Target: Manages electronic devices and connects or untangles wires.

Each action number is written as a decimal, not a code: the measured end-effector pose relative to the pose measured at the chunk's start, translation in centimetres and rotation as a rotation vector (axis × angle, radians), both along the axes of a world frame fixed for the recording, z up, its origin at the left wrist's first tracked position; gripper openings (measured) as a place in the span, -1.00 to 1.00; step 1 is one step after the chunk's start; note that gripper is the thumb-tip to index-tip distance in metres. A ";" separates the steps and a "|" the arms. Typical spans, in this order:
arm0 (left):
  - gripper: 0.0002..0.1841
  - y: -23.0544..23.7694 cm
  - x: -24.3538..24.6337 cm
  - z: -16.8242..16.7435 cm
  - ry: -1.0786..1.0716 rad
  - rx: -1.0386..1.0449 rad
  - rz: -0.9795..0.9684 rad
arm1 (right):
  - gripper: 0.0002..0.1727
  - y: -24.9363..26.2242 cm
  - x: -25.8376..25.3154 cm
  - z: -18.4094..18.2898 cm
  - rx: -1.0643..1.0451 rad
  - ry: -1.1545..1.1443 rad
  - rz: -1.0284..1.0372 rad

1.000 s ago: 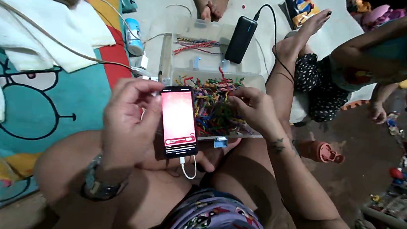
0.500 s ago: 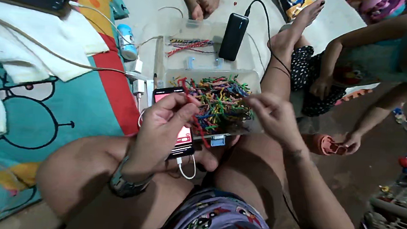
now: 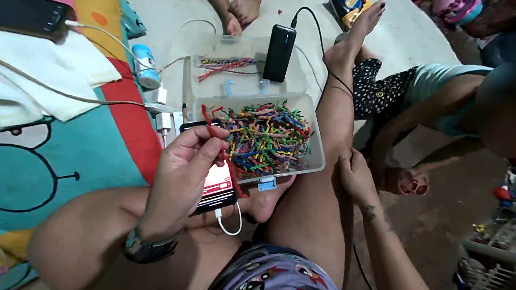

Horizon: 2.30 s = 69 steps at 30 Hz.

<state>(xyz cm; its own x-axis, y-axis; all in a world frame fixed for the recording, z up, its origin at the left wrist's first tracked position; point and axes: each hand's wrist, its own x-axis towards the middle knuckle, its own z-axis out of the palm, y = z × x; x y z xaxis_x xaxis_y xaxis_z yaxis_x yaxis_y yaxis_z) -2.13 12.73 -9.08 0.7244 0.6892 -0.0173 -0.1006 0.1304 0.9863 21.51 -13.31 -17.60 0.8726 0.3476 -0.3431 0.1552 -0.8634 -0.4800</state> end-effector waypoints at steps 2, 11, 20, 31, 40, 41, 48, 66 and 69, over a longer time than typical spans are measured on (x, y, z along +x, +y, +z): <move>-0.82 0.1 -0.1 -0.1 -0.008 -0.015 -0.008 | -0.33 -0.2 -0.7 0.0 0.001 -0.020 0.005; -0.80 0.0 0.0 -0.6 -0.015 -0.071 -0.018 | -0.41 0.3 -0.4 3.5 0.029 -0.061 0.204; -0.79 -0.1 -0.2 -1.0 0.004 -0.146 -0.033 | -0.69 12.5 1.3 5.0 0.271 -0.342 0.558; -0.83 -0.8 0.2 -0.7 0.047 -0.180 -0.090 | -0.79 14.5 1.4 5.0 0.183 -0.292 0.654; -0.87 -0.9 0.0 -0.5 0.039 -0.183 -0.133 | -0.89 13.6 1.4 8.1 0.507 0.216 0.422; -0.88 -1.1 0.1 -0.4 0.050 -0.188 -0.141 | -0.94 13.3 1.6 8.5 0.568 0.287 0.419; -0.88 -2.0 0.3 -0.7 0.046 -0.192 -0.181 | -0.89 12.3 2.4 9.3 0.715 0.423 0.313; -0.83 -2.3 0.2 -0.6 0.026 -0.197 -0.162 | -0.86 12.8 -0.1 9.8 0.766 0.418 0.391; -0.84 -2.5 0.3 -0.5 0.017 -0.203 -0.161 | -0.90 12.4 -2.1 9.5 0.824 0.427 0.465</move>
